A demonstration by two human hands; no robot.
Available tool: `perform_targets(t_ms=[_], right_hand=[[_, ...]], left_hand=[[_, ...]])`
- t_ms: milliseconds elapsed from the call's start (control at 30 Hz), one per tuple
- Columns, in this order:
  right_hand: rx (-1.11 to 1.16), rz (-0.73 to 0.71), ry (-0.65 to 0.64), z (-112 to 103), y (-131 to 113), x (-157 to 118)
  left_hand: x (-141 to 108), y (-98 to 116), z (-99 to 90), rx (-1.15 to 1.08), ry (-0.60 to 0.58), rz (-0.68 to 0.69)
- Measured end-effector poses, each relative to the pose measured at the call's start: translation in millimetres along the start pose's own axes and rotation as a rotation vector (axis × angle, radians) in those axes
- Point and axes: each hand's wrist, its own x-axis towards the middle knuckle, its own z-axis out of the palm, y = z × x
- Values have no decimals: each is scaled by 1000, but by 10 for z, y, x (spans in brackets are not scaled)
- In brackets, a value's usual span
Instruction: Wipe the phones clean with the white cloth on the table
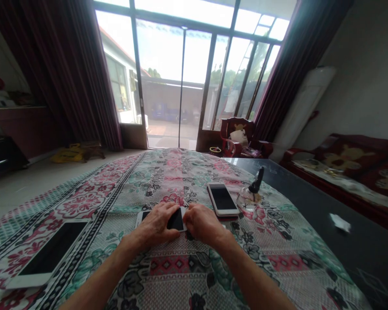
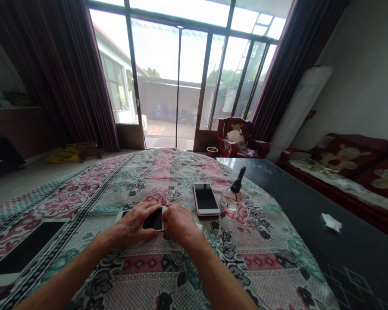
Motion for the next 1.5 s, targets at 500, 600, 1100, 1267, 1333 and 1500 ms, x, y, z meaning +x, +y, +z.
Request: perform_targets(t_ms=[500,600,1100,1267,1333,1500], right_hand=[[-54,53,83,59,-72,44],[-96,36,54,70,-105,34],[160,64,182,2,81,22],[367,136,383,-1,32,80],[476,162,439,-18,-6,90],[696,185,493,-12,-129,107]], left_hand=[[-61,60,77,-31,94,-57],[-65,94,54,-29,82,-63],[-89,34,-12,-77,109,-7],[-124,-71,-210,-388,123,-203],[-136,-135,-293,-565,110,-247],[-152,-234,-358,-848,137,-300]])
